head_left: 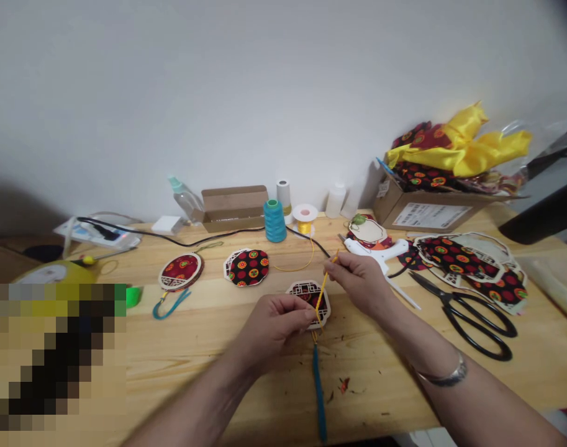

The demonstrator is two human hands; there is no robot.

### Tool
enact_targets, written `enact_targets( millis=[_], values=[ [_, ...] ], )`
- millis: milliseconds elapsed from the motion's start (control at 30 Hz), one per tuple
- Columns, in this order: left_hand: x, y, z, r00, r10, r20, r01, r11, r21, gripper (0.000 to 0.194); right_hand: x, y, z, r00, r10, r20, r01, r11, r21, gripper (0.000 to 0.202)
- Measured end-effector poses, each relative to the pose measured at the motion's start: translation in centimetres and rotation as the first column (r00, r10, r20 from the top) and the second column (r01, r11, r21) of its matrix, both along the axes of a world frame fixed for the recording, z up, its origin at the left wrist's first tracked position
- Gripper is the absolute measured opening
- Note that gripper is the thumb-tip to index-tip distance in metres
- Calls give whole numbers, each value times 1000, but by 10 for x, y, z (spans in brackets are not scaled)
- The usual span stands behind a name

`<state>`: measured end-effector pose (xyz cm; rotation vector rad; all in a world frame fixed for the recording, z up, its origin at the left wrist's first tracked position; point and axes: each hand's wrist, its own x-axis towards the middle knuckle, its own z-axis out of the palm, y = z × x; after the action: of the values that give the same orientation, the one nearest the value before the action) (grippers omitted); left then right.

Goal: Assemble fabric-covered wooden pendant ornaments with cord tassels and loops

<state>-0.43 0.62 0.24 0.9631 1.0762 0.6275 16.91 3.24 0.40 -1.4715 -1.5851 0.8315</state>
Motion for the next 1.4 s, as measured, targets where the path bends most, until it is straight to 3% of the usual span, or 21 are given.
enact_targets(
  millis=[233, 333, 400, 500, 633, 767, 867, 1233, 1400],
  values=[
    [0, -2, -2, 999, 17, 52, -15, 999, -40, 15, 5, 2, -4, 995, -39, -88, 41, 999, 27, 34],
    [0, -1, -3, 988, 88, 126, -81, 995, -55, 17, 7, 4, -5, 962, -114, -250, 118, 993, 1, 42],
    [0, 0, -3, 973, 150, 175, -141, 988, -65, 17, 6, 3, -3, 958, -136, -254, 128, 991, -49, 49],
    [0, 3, -3, 956, 213, 200, -203, 977, -67, 19, -2, -5, 0, 984, -1, -176, -25, 989, -148, 47],
    [-1, 4, -3, 955, 200, 219, -197, 980, -34, 18, -17, -17, 1, 890, 225, -396, -342, 904, -257, 34],
    [-1, 2, -3, 962, 178, 209, -178, 984, -17, 17, -23, -20, 2, 798, 112, -592, -373, 864, -339, 26],
    [-1, 0, -4, 964, 180, 194, -180, 983, -17, 19, -22, -19, 2, 805, 57, -590, -327, 873, -362, 23],
    [-1, -1, -7, 977, 120, 177, -120, 993, -14, 19, -20, -18, 5, 897, 106, -429, -242, 930, -276, 17],
    [-1, 0, -3, 977, 127, 170, -131, 991, 12, 25, -22, -19, 5, 848, 129, -514, -330, 888, -320, 22]
  ],
)
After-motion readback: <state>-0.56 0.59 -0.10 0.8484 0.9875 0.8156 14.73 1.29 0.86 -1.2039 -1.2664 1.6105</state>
